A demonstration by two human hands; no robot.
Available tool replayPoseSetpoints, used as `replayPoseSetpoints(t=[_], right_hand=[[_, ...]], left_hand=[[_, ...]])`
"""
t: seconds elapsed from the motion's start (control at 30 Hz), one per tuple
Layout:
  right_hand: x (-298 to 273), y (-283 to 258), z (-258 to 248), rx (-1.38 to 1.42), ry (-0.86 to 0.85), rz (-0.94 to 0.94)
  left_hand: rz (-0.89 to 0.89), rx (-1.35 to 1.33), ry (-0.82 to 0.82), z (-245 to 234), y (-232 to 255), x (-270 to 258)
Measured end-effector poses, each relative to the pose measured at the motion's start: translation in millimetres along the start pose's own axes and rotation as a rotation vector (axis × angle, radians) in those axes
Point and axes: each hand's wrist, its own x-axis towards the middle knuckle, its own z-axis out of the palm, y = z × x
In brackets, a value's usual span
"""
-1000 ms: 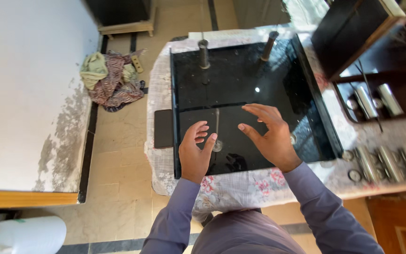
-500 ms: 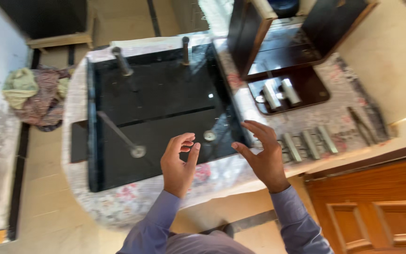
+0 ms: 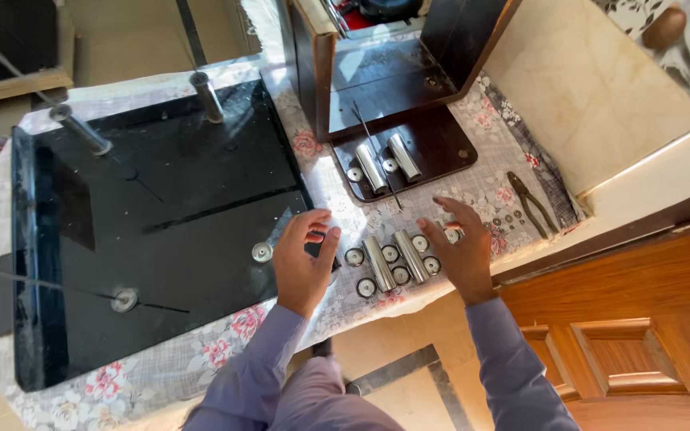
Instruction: The person assembles cylindrical metal components into a black glass tabletop. They insert rods into the cylinders, place the cylinders into pre-drilled holes, and secure them with small fasteners. The person handles multiple identical parts one at a time and places them on the tabletop.
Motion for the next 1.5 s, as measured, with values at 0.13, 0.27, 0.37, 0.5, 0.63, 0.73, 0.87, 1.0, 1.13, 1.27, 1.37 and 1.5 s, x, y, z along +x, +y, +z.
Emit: replayPoseSetpoints(t=[0.13, 0.27, 0.37, 0.5, 0.63, 0.73, 0.87, 1.0, 1.13, 1.27, 1.37, 1.5], right_hand=[[30.3, 34.9, 12.1, 0.006, -0.016, 0.074], [64.0, 63.1, 30.6, -0.002, -0.024, 0.143], [88.0, 87.4, 46.0, -0.005, -0.067, 0.205], [111.1, 124.8, 75.6, -0.038, -0.108, 0.313], [126.5, 152.7, 103.6, -0.063, -0.099, 0.391], [134.5, 165.3, 115.2, -0.084, -0.134, 0.43], [139.3, 180.3, 120.1, -0.072, -0.208, 0.51], [142.9, 190.8, 114.7, 0.059, -0.196, 0.485], [148.1, 176.8, 97.4, 0.249, -0.214, 0.449], [153.9, 138.3, 85.9, 0.484, -0.313, 0.382], [154.9, 105.5, 85.4, 0.657, -0.366, 0.293], [145.8, 62.0, 94.6, 0.816, -0.512, 0.196]], left_hand=[[-0.049, -0.063, -0.047, 37.1, -33.6, 37.1], [-0.152, -0.036, -0.087, 80.5, -69.1, 79.8], [-0.198, -0.018, -0.128, 105.7, -91.5, 106.2], [-0.224, -0.01, -0.195, 129.9, -116.7, 127.4], [-0.302, 0.025, -0.222, 147.4, -132.3, 136.6], [-0.295, 0.049, -0.209, 153.9, -137.8, 139.9], [-0.343, 0.069, -0.192, 158.6, -137.7, 138.5], [-0.406, 0.068, -0.183, 162.7, -131.0, 133.2], [-0.478, 0.055, -0.265, 164.2, -115.8, 128.3], [-0.457, 0.043, -0.227, 157.9, -95.0, 124.8], [-0.357, 0.041, -0.122, 144.3, -77.4, 120.4], [-0.362, 0.041, 0.012, 112.6, -53.2, 105.9]])
